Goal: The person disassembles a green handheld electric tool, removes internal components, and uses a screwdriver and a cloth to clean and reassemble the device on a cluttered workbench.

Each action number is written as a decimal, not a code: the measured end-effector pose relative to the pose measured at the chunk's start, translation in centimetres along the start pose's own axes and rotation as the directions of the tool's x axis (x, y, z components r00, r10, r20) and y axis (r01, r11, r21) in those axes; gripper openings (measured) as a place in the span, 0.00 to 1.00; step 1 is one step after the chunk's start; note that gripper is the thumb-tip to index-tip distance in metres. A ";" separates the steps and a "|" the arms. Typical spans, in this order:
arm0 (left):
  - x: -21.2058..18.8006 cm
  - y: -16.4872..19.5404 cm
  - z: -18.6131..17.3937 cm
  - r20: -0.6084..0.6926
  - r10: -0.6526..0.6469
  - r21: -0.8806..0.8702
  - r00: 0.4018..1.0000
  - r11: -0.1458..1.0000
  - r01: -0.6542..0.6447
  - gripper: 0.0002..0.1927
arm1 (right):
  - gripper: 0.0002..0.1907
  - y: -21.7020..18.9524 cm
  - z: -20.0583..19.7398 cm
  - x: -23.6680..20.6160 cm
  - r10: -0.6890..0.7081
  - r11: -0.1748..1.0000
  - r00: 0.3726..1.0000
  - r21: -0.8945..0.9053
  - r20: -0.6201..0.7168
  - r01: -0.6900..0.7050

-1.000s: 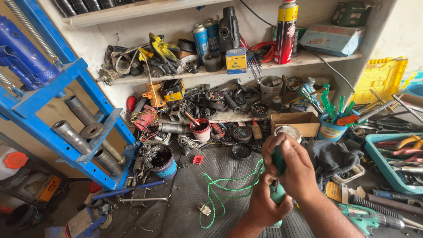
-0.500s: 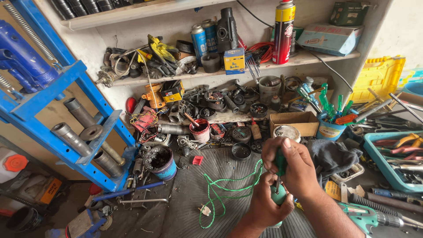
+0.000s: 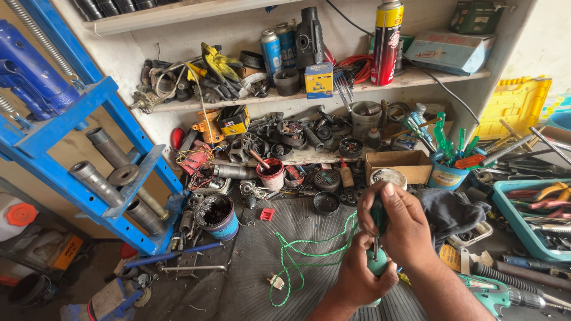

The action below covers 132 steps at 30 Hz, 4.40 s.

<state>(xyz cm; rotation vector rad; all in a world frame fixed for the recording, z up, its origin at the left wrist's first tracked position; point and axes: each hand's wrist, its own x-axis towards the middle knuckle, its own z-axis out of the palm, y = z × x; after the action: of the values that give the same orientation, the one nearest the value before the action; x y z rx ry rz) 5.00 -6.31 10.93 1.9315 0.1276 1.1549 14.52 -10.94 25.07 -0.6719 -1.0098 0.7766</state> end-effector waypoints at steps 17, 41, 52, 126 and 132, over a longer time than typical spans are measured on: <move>0.4 0.5 -0.3 -0.017 0.023 -0.106 1.000 0.994 -0.025 0.33 | 0.28 0.1 -0.1 -0.4 0.015 0.993 0.996 0.117 0.093 -0.026; -0.3 -0.8 -0.2 -0.030 0.006 -0.004 1.000 1.000 -0.006 0.36 | 0.23 1.1 -0.6 -0.5 -0.055 0.987 0.991 0.156 0.123 0.035; -0.2 -0.4 -0.5 -0.049 0.035 -0.005 0.998 0.999 -0.036 0.32 | 0.21 1.5 -0.3 -0.3 -0.078 0.988 0.989 0.140 0.128 0.060; 2.0 0.3 -4.5 0.109 -0.010 -0.211 0.994 0.977 0.033 0.15 | 0.13 1.2 -2.4 -4.4 -0.161 0.530 0.986 -0.846 -0.030 0.061; 2.7 0.6 -5.1 0.146 -0.140 -0.092 0.979 0.984 0.154 0.14 | 0.19 2.3 -2.1 -4.9 -0.040 0.834 0.986 -0.549 -0.161 -0.055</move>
<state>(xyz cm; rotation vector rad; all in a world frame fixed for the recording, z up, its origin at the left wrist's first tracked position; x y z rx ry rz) 2.47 -2.26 14.24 1.8716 0.1312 0.9095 14.31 -14.01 20.11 -1.2224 -1.0831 0.4142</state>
